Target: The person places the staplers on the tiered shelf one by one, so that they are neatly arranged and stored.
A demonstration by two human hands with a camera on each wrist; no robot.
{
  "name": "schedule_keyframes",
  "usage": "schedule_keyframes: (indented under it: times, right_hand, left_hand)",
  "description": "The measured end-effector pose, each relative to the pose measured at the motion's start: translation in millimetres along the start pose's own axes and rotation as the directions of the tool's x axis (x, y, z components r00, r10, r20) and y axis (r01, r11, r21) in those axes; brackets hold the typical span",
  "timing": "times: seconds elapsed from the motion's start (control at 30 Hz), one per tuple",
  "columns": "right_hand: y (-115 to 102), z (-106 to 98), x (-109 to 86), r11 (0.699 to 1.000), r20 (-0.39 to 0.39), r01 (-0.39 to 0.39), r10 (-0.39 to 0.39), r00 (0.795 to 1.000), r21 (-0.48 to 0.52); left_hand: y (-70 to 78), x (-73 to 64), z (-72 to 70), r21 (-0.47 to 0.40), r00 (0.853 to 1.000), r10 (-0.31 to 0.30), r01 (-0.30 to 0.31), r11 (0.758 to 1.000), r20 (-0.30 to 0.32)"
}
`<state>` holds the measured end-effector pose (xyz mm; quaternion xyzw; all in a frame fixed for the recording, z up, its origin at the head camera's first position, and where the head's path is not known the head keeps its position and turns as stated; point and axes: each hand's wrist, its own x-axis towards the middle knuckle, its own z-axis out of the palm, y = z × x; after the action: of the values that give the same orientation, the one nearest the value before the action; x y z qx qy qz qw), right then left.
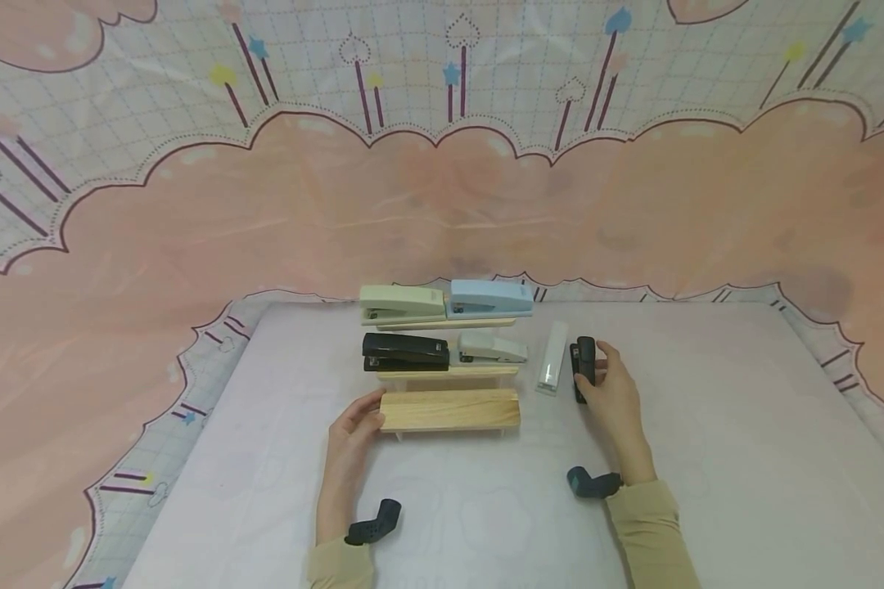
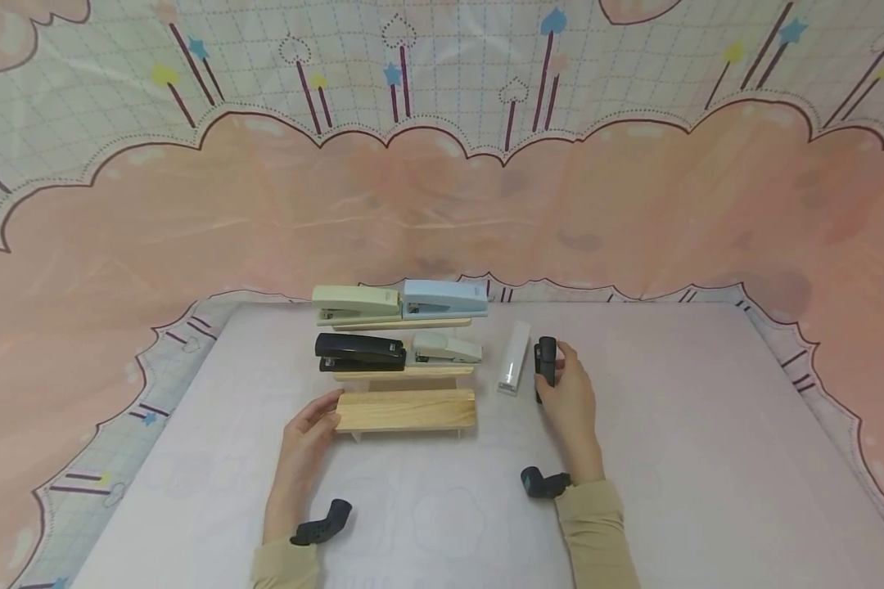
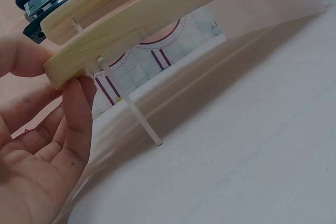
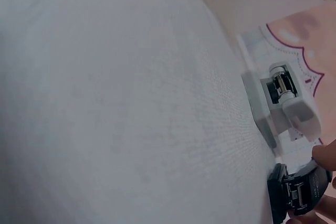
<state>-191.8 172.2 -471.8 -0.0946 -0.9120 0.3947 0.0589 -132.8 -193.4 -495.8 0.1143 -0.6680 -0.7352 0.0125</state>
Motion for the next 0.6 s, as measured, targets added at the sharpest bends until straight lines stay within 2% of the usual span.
schedule_keyframes:
  times: [0.6]
  right_hand:
    - [3.0, 1.2, -0.6, 0.998, -0.056, 0.010, -0.014, 0.998, -0.069]
  left_hand:
    - [2.0, -2.5, -0.4, 0.008, 1.000, -0.021, 0.021, 1.000, 0.016]
